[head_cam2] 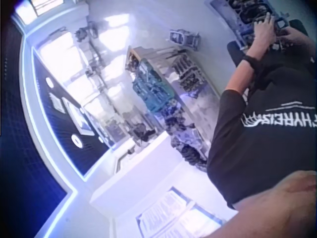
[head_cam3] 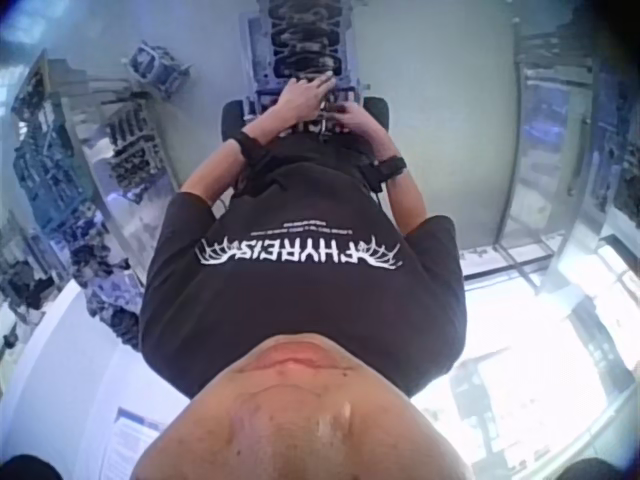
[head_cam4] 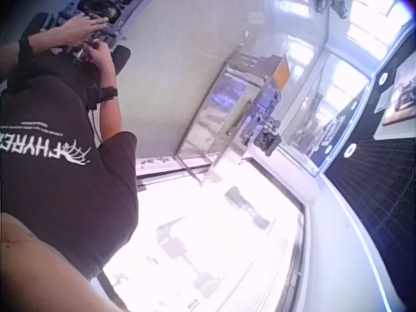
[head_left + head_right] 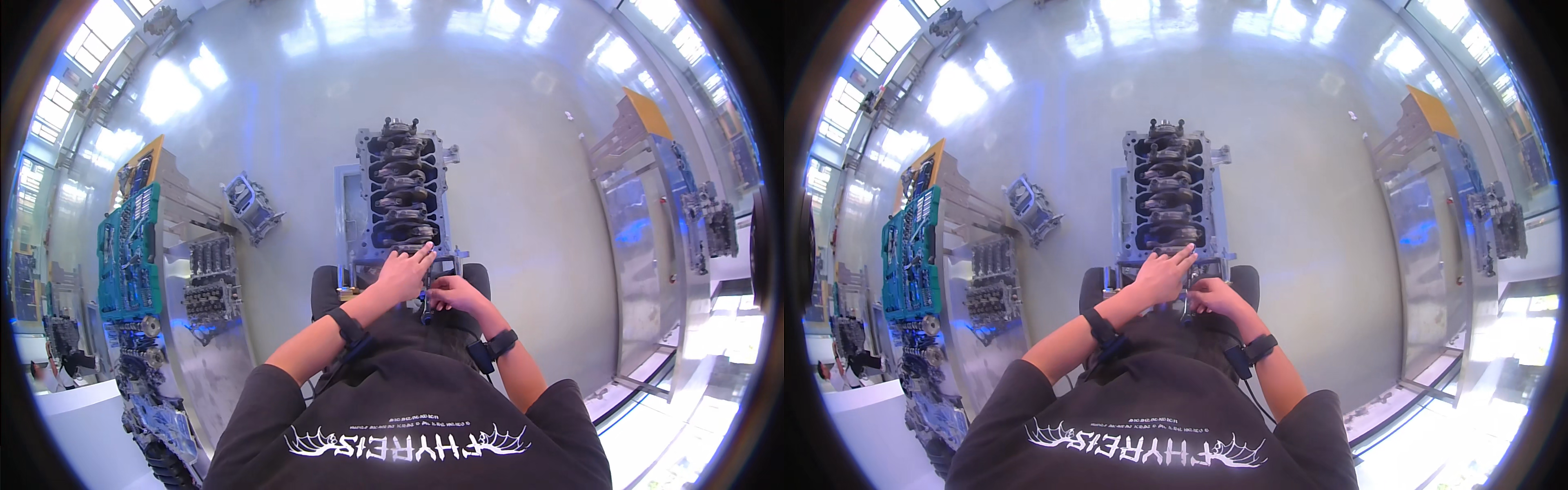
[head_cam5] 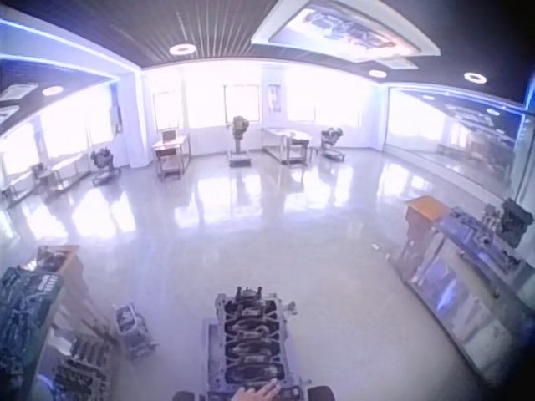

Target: Tightening and examining crankshaft bolts within an engine block using a wrench.

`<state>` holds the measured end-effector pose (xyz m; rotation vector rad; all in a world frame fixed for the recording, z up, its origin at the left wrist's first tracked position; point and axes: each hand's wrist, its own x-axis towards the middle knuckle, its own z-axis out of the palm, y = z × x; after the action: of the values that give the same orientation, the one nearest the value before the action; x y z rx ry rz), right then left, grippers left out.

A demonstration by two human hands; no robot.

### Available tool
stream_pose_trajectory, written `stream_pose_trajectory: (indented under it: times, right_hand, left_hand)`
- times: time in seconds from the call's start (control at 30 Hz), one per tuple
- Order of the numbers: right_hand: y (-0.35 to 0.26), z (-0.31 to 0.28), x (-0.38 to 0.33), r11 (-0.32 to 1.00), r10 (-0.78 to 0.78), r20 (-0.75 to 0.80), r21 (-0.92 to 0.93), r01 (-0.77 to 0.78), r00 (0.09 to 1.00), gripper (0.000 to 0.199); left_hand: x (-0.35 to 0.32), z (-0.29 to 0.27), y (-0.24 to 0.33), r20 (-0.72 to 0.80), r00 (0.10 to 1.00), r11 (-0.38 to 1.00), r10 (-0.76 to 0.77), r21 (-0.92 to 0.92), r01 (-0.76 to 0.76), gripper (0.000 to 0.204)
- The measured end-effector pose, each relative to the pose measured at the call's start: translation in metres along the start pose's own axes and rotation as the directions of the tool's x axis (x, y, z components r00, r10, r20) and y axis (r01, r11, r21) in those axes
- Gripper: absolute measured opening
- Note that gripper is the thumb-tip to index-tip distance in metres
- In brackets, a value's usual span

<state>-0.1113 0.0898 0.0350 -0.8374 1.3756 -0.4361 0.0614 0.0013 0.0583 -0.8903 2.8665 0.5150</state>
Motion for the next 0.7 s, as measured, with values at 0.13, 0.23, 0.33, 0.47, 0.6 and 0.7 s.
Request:
stream_pose_trajectory:
  times: [0.13,0.23,0.33,0.47,0.6,0.7]
  right_hand:
    - [0.001,0.007,0.004,0.992,-0.083,0.1,-0.091,0.092,0.992,0.024]
    - [0.006,0.01,0.011,0.988,-0.066,0.058,-0.136,0.073,0.996,0.021]
    - [0.006,0.009,0.008,0.985,-0.031,0.0,-0.17,0.031,1.0,0.018]
    - [0.007,-0.005,-0.002,0.979,0.018,-0.067,-0.202,-0.031,0.998,0.015]
    - [0.006,-0.025,-0.01,0.969,0.072,-0.052,-0.235,-0.082,0.996,0.019]
    - [0.002,-0.032,-0.017,0.987,0.082,-0.054,-0.133,-0.088,0.995,0.02]
  left_hand:
    - [0.004,-0.002,0.005,0.033,0.999,0.999,-0.027,-0.019,0.028,0.066]
    - [0.008,-0.002,0.004,0.029,0.999,0.999,-0.045,-0.025,0.046,0.063]
    - [0.01,-0.004,0.007,0.07,0.995,0.998,-0.064,-0.018,0.066,0.064]
    - [0.01,-0.004,0.009,0.081,0.994,0.997,-0.078,-0.012,0.079,0.066]
    - [0.013,-0.003,0.01,0.103,0.991,0.996,-0.082,-0.006,0.083,0.068]
    - [0.013,-0.006,0.011,0.122,0.99,0.997,-0.074,-0.012,0.076,0.068]
